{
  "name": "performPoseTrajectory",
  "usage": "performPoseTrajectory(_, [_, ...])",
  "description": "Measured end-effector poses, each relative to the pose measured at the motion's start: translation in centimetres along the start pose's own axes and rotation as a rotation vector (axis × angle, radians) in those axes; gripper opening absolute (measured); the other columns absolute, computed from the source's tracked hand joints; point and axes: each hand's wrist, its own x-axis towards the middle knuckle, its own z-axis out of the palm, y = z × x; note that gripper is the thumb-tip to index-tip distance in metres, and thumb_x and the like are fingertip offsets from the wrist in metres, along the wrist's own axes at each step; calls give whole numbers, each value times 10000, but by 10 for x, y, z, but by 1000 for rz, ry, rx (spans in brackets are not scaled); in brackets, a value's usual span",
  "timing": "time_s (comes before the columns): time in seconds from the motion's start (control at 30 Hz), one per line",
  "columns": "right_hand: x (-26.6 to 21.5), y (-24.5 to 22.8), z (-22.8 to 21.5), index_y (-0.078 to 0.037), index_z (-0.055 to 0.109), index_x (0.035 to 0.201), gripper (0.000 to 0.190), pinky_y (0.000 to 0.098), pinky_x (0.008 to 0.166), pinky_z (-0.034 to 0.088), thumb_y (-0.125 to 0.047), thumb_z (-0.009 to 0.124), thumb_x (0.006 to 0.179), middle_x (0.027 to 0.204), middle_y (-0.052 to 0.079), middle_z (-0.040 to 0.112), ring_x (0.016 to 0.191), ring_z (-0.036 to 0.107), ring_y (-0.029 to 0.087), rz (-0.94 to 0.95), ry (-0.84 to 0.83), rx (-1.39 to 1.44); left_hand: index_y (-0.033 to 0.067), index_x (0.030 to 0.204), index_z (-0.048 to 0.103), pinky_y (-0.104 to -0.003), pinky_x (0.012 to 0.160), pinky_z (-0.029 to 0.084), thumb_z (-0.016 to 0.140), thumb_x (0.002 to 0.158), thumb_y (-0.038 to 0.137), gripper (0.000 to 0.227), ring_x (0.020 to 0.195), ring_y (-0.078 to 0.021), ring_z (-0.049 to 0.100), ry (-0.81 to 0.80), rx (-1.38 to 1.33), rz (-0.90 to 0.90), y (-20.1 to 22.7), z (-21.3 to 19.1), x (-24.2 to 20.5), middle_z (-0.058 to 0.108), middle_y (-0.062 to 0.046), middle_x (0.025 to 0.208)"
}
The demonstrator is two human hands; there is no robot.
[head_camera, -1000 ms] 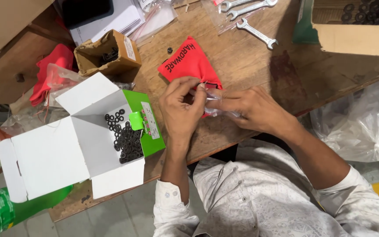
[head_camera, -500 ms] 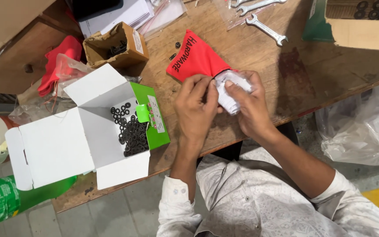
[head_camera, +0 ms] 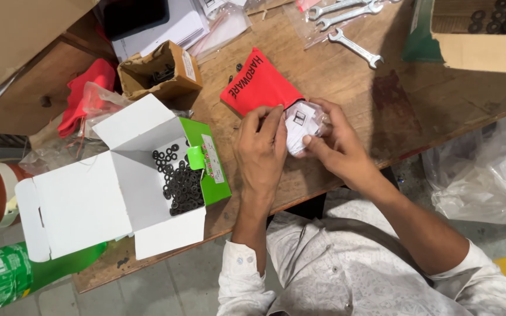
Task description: The person sits at a wooden workbench and sorts small black washers and metal fittings from an open box, picking pieces one at a time into their palm and placing sorted pieces on the table. They open a cardboard box of hardware, handle red zippered hardware pouches, and continue picking through the washers.
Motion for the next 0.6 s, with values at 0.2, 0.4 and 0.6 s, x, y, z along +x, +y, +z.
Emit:
performPoseTrajectory(0.2, [16,4,-2,-30,284,1552,642,350,775,575,51,563,979,1267,201,588,933,655,234,-267,148,-381,38,1166,726,-409,853,568,734,950,34,217,972,-296,687,-108,-180,29,15,12,-1,670,-115,1058])
performPoseTrajectory(0.4, [28,-11,7,1,263,1522,685,511,804,553,69,569,912,1111,331,667,982,699,465,-410,142,-888,113,1310,694,-415,1030,540,675,1049,178,269,1158,-296,663,-81,-196,-84,-16,21,10,701,-115,1250])
performPoseTrajectory(0.6, [4,-23,9,-12,124,1604,840,567,676,489,-10,602,912,843,253,668,787,661,478,-217,39,-1171,279,1517,518,-679,1240,92,537,1080,395,453,1593,-315,159,-489,247,-62,-26,28,8,233,-63,1712])
